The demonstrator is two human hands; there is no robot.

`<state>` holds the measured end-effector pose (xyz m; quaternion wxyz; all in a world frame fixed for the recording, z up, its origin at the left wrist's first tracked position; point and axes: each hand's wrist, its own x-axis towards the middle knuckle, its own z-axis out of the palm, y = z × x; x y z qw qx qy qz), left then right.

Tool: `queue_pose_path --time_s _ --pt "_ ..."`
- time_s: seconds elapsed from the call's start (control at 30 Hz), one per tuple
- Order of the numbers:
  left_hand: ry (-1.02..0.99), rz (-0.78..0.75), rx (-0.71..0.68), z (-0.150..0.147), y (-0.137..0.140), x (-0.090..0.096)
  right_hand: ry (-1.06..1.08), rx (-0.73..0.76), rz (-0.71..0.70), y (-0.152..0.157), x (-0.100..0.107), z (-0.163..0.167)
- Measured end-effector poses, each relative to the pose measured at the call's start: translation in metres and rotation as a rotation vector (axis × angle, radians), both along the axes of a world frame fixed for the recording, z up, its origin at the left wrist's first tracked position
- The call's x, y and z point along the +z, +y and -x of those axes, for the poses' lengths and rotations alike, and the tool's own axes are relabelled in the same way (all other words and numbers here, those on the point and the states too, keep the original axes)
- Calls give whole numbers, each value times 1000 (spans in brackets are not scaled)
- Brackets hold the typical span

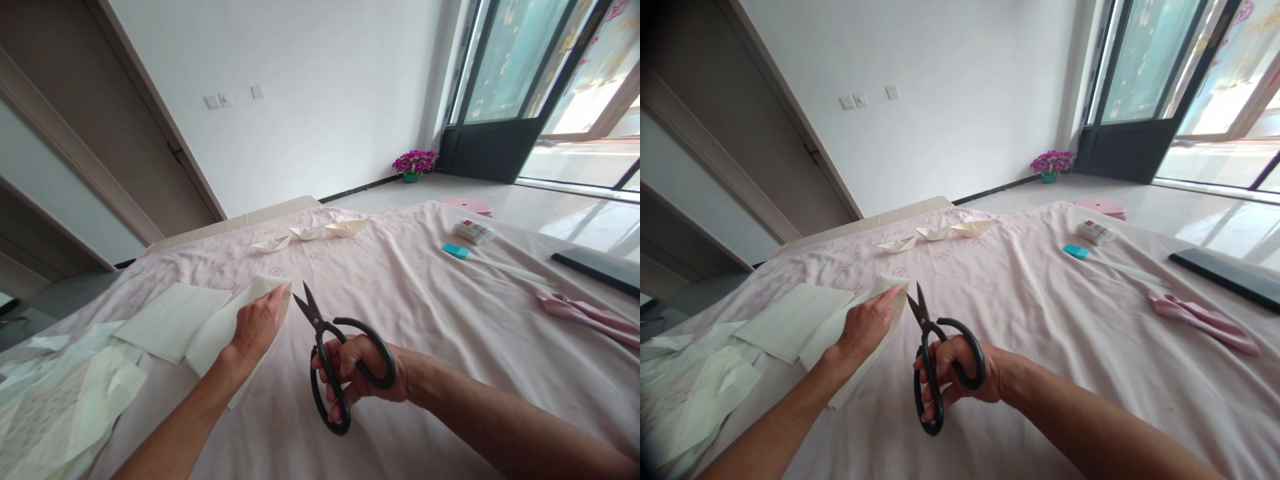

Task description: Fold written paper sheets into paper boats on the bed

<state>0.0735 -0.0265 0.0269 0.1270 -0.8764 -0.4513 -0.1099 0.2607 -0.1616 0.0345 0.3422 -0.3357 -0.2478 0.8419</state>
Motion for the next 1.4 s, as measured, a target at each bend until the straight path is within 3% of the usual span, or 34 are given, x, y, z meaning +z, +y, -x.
queue_pose_path --time_s 0.37,0.63,0.77,0.87,0.97,1.17,1.4 --pt "-46 -10 -77 7 -7 -1 67 52 68 33 -20 13" --pt "-16 104 -173 13 -32 -7 184 -68 183 28 -23 20" --pt "-3 276 -91 6 -34 1 211 -84 198 24 -26 23" --pt "-147 281 -34 -7 -17 3 229 -71 211 25 -26 23" --pt "-245 198 -50 -19 4 -14 266 -52 207 27 -26 22" --pt "-103 186 159 -16 24 -66 306 -91 226 26 -29 15" --pt "-73 194 195 -9 23 -71 346 -109 225 25 -33 14"
